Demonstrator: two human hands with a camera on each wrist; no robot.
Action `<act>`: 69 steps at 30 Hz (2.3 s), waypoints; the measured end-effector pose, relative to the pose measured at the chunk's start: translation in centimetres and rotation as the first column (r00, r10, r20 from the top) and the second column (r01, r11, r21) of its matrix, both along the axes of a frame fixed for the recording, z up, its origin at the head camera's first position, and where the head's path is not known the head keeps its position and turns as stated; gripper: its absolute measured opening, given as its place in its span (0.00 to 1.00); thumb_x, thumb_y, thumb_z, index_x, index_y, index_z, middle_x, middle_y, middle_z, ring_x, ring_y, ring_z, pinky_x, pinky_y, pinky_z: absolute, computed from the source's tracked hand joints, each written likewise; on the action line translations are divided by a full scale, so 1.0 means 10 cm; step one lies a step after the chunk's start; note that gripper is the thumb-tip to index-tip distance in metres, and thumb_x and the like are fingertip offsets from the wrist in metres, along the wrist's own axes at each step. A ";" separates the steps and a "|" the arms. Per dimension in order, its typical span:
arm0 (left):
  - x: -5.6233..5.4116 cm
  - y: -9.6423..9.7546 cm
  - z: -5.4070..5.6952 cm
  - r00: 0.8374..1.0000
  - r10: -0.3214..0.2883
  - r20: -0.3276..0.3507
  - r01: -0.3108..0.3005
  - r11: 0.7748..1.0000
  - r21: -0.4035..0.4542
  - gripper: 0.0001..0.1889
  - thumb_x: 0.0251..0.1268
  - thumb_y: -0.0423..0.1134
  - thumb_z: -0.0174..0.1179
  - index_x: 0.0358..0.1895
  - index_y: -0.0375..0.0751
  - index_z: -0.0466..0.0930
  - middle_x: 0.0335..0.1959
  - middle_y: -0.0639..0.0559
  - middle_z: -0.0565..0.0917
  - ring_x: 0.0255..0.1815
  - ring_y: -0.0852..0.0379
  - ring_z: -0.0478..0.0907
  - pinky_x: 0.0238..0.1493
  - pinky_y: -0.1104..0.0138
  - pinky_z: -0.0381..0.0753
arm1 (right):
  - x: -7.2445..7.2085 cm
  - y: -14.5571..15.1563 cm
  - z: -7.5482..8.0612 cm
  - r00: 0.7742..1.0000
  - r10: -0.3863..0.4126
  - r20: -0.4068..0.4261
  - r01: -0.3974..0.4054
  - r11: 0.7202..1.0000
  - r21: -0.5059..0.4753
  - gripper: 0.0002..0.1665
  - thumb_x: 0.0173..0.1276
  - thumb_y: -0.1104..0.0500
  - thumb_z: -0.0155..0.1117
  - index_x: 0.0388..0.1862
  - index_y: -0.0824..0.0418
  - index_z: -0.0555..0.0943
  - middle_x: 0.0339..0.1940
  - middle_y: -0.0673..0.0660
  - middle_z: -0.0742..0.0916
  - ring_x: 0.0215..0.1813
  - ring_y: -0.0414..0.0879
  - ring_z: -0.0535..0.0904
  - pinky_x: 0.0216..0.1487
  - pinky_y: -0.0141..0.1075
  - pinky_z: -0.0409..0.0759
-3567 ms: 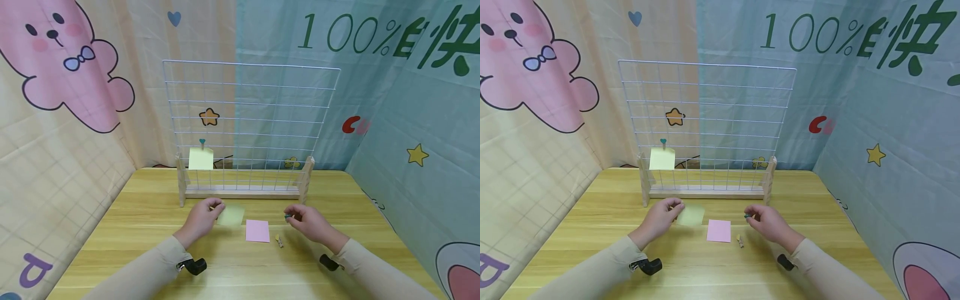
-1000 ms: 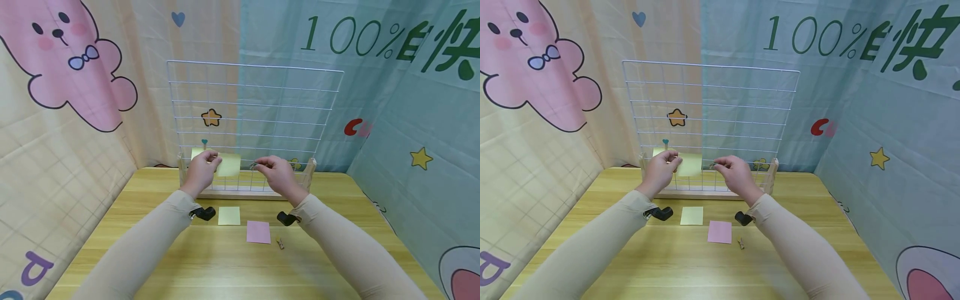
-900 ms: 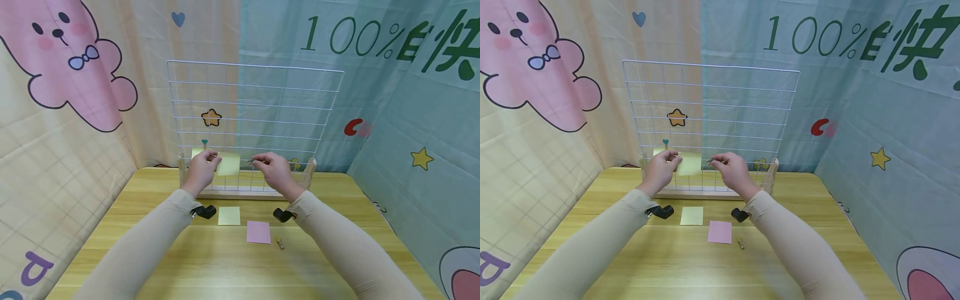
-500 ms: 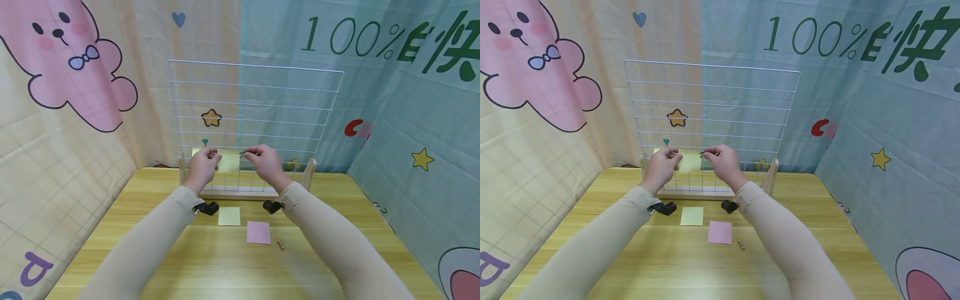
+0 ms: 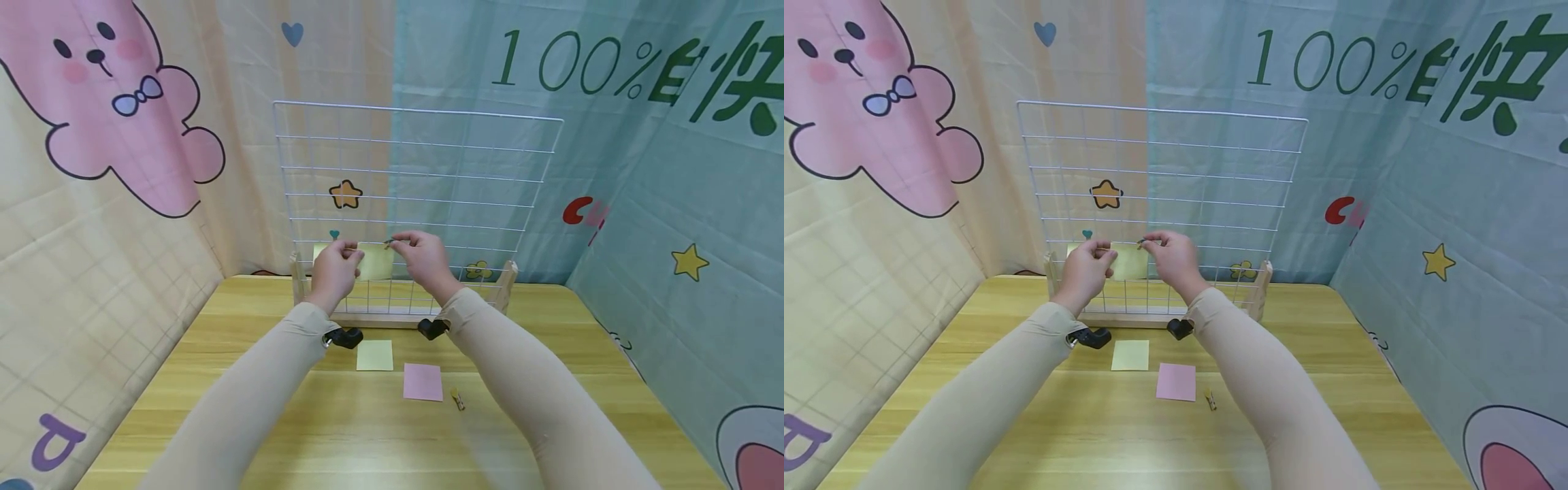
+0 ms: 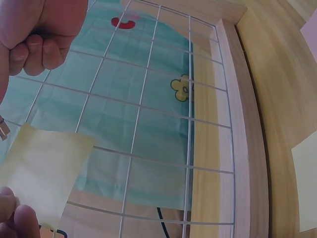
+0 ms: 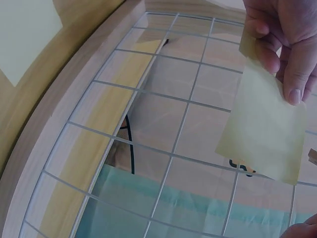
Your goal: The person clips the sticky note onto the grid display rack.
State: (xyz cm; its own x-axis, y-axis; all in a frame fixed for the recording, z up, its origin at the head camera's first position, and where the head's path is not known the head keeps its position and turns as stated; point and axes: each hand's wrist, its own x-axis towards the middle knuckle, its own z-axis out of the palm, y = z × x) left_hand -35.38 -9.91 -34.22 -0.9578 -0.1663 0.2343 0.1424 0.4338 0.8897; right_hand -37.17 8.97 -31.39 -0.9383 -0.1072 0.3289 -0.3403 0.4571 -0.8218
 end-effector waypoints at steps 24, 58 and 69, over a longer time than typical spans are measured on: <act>-0.12 0.03 -0.12 0.999 0.008 -0.041 -0.008 1.000 0.021 0.15 0.81 0.44 0.60 0.61 0.43 0.82 0.48 0.49 0.87 0.34 0.55 0.85 0.29 0.68 0.80 | -0.18 -0.16 0.02 0.998 -0.061 0.034 0.058 0.995 0.084 0.14 0.78 0.50 0.67 0.55 0.52 0.90 0.21 0.49 0.73 0.15 0.41 0.61 0.18 0.33 0.60; -0.12 0.02 -0.15 0.997 0.026 -0.068 -0.027 0.999 -0.019 0.15 0.81 0.46 0.60 0.60 0.44 0.83 0.49 0.48 0.88 0.35 0.55 0.86 0.29 0.68 0.79 | -0.20 -0.24 0.04 0.996 -0.077 0.050 0.070 0.990 0.123 0.14 0.79 0.51 0.66 0.56 0.52 0.90 0.29 0.53 0.81 0.18 0.41 0.65 0.19 0.32 0.63; -0.12 0.02 -0.15 0.998 0.028 -0.061 -0.029 0.999 -0.022 0.14 0.80 0.45 0.61 0.60 0.44 0.83 0.49 0.49 0.88 0.36 0.54 0.87 0.29 0.69 0.79 | -0.22 -0.27 0.02 0.995 -0.076 0.063 0.067 0.989 0.129 0.15 0.79 0.50 0.65 0.57 0.52 0.90 0.24 0.51 0.77 0.17 0.41 0.65 0.18 0.31 0.63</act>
